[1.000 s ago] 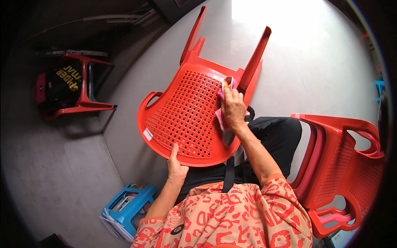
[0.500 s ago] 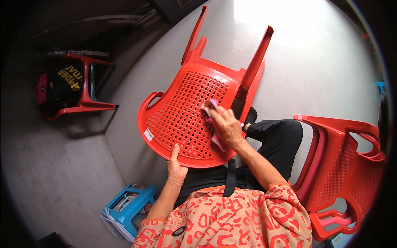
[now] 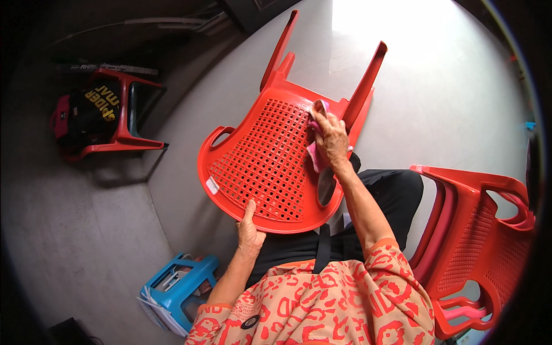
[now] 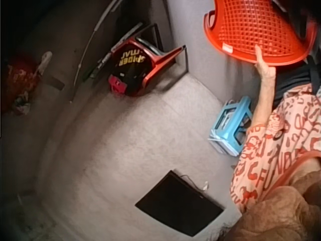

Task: The person sits on the floor and wipes a red plastic chair with a pink cloth. They clean the seat, backrest, armrests, and legs, turning the chair upside down to reach the underside. The person finishes by placing the chair upright.

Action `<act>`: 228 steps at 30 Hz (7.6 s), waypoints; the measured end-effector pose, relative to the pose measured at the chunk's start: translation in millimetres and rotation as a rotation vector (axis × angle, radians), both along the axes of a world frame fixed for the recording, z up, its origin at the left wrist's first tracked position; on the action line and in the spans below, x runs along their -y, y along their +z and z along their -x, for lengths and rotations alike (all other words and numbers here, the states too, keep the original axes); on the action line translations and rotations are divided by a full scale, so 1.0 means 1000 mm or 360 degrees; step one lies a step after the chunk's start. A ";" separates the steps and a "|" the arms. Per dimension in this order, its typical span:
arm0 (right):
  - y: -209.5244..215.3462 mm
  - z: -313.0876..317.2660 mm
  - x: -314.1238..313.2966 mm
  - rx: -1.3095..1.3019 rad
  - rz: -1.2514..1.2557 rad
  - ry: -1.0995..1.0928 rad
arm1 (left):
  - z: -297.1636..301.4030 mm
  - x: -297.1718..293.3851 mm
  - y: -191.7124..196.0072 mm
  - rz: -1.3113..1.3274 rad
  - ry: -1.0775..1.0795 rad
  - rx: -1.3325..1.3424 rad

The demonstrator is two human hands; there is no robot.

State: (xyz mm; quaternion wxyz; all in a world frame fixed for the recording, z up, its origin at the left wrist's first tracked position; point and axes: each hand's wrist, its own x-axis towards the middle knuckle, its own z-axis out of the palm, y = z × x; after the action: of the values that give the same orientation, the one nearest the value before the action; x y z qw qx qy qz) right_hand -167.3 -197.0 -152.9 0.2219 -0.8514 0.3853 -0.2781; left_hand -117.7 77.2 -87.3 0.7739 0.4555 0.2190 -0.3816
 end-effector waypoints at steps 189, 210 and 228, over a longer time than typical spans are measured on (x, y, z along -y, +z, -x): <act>0.089 0.033 -0.136 -0.0015 -0.0072 0.1601 | 0.008 -0.007 -0.011 0.0001 -0.0251 0.0173; 0.094 0.036 -0.145 -0.0116 -0.0137 0.1542 | 0.015 0.003 0.003 -0.0132 -0.0119 0.0133; 0.046 -0.070 -0.029 -0.0434 -0.0137 0.0508 | 0.017 0.010 0.008 -0.0144 0.0124 0.0097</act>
State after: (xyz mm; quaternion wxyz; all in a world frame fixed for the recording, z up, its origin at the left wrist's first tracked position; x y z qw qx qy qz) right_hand -97.1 -168.1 -107.0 0.2453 -0.9211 0.2834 -0.1050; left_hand -135.2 67.2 -79.6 0.7732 0.4925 0.2299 -0.3268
